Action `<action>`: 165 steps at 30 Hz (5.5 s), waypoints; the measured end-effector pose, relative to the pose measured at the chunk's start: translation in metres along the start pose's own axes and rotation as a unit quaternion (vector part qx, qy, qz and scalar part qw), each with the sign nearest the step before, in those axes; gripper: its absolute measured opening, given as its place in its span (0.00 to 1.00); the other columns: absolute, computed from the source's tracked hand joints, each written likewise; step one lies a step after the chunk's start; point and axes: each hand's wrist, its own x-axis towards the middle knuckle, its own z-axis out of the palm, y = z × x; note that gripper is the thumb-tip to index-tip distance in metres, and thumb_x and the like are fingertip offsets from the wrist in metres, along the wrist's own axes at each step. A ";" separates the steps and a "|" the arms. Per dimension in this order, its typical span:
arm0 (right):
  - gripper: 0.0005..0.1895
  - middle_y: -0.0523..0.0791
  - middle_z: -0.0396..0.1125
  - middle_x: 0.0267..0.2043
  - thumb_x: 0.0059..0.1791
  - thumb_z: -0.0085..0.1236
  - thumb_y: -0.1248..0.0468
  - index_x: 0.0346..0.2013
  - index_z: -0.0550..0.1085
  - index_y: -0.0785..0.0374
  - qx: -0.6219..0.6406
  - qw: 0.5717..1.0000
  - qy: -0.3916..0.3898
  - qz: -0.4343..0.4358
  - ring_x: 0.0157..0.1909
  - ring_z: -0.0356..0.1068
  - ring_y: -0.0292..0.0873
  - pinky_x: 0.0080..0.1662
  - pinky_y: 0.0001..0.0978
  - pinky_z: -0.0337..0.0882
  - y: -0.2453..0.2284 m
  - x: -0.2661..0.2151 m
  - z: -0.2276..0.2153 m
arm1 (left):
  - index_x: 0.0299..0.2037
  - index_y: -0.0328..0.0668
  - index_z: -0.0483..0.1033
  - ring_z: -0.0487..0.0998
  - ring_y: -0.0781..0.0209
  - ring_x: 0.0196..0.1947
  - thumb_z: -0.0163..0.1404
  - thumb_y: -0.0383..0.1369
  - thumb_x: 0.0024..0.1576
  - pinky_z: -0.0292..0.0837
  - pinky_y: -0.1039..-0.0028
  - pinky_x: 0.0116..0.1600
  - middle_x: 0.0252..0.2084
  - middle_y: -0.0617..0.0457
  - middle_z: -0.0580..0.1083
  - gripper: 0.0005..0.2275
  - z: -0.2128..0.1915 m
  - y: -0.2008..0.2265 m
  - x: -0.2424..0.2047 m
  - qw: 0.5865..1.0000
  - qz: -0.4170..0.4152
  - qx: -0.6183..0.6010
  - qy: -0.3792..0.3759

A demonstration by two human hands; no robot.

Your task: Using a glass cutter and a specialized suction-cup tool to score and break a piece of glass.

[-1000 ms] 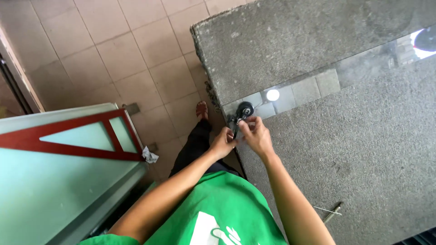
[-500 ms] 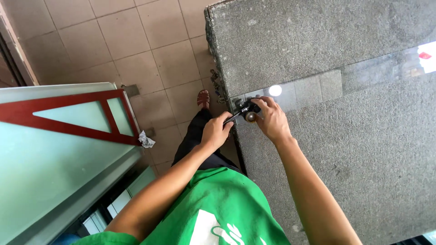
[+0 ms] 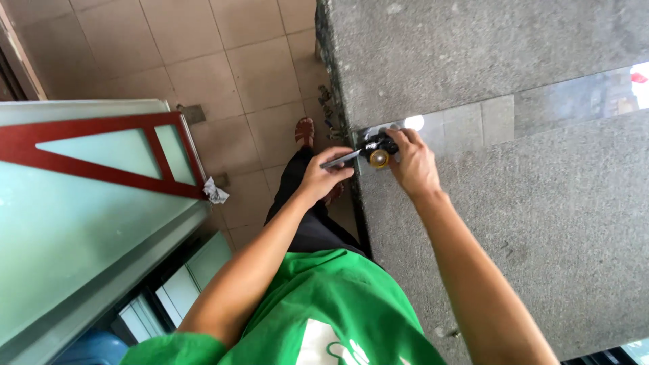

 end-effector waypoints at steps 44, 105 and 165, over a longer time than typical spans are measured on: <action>0.30 0.52 0.68 0.48 0.41 0.69 0.77 0.57 0.74 0.66 -0.061 0.997 -0.027 -0.033 0.39 0.76 0.49 0.43 0.38 0.78 0.003 -0.006 0.017 | 0.40 0.40 0.74 0.72 0.71 0.35 0.65 0.23 0.50 0.70 0.78 0.39 0.37 0.59 0.73 0.13 0.039 -0.030 0.021 0.979 0.136 0.059 0.141; 0.28 0.52 0.69 0.52 0.46 0.68 0.73 0.62 0.73 0.63 -0.047 0.997 -0.025 -0.047 0.44 0.75 0.52 0.45 0.39 0.78 -0.004 -0.010 0.009 | 0.49 0.41 0.76 0.76 0.65 0.30 0.62 0.25 0.50 0.75 0.75 0.38 0.37 0.54 0.71 0.17 0.050 -0.010 0.009 0.956 0.148 0.165 0.194; 0.38 0.46 0.62 0.54 0.34 0.76 0.62 0.59 0.76 0.45 0.109 0.992 0.069 -0.010 0.54 0.61 0.54 0.57 0.47 0.65 0.042 -0.025 0.031 | 0.54 0.48 0.75 0.66 0.40 0.62 0.66 0.32 0.45 0.50 0.48 0.69 0.46 0.48 0.78 0.24 0.098 0.071 0.023 0.680 0.129 0.721 0.044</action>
